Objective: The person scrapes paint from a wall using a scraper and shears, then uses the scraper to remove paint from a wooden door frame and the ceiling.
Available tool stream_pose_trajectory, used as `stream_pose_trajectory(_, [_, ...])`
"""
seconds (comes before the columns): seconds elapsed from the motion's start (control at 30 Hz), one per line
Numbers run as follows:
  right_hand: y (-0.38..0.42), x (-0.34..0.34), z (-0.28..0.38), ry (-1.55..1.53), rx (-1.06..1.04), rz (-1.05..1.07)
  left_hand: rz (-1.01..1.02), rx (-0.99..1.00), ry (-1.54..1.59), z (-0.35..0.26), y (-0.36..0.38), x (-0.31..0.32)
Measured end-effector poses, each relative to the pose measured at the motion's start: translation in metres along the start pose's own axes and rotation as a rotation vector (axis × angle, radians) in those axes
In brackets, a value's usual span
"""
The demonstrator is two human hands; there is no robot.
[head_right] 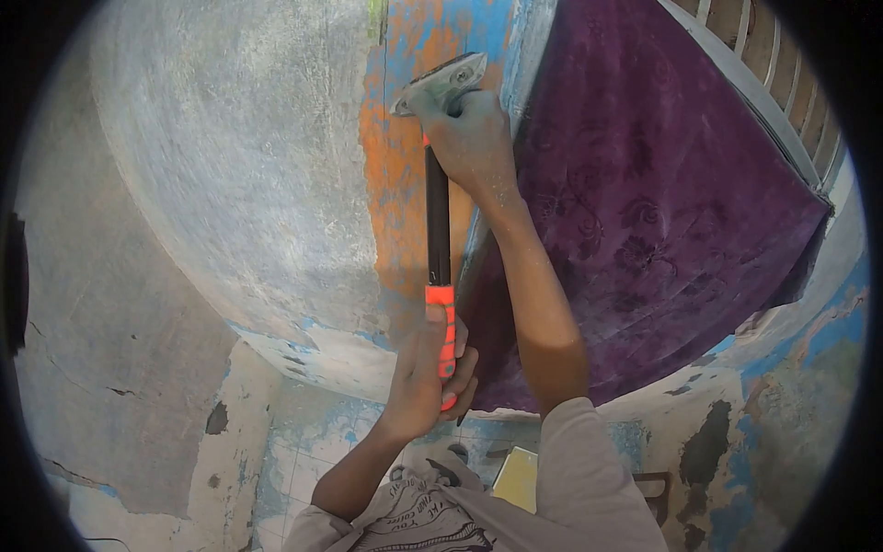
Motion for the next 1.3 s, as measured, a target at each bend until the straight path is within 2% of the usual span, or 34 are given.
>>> stream_pose_trajectory(0.1, [0.012,0.002,-0.008,-0.060,-0.026,-0.013,-0.040,-0.013,-0.026,0.018,0.007,-0.003])
stream_pose_trajectory(0.23, [0.001,0.006,-0.002,-0.124,-0.007,0.009,-0.030,0.005,-0.075,0.003,0.004,-0.001])
stream_pose_trajectory(0.3, [-0.009,0.005,0.009,-0.088,0.002,0.014,-0.041,0.017,-0.072,-0.012,0.000,-0.001])
stream_pose_trajectory(0.43, [0.011,0.000,0.012,-0.003,0.002,-0.031,-0.015,0.013,-0.091,0.001,0.004,-0.010])
stream_pose_trajectory(0.5, [0.016,0.006,-0.013,-0.055,-0.002,-0.038,-0.049,-0.046,-0.027,0.018,0.011,-0.011])
stream_pose_trajectory(0.57, [0.008,0.009,-0.016,-0.105,-0.016,-0.033,-0.035,-0.005,-0.058,0.012,0.006,-0.008])
stream_pose_trajectory(0.77, [0.004,0.003,0.005,-0.029,0.080,0.013,-0.044,-0.005,-0.044,0.001,0.002,-0.001])
stream_pose_trajectory(0.9, [0.011,0.008,-0.007,-0.094,0.010,-0.016,-0.038,-0.013,-0.029,0.011,0.008,-0.005])
stream_pose_trajectory(1.1, [-0.015,0.005,0.012,-0.076,0.012,-0.025,-0.042,0.014,-0.100,-0.022,-0.003,0.000])
stream_pose_trajectory(1.23, [0.004,0.002,0.012,-0.079,-0.025,-0.082,-0.029,0.013,-0.107,-0.008,0.004,-0.009])
stream_pose_trajectory(1.3, [0.014,0.002,-0.011,-0.123,0.009,-0.063,-0.015,-0.002,-0.055,0.008,0.010,-0.012])
Point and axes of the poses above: each hand's wrist, its own y-axis away from the middle knuckle, its own x-axis out of the palm, z = x × y, the point moved 5 cm from there along -y, towards the middle knuckle, and after that the axes turned 5 degrees about x, right-handed, at the moved point
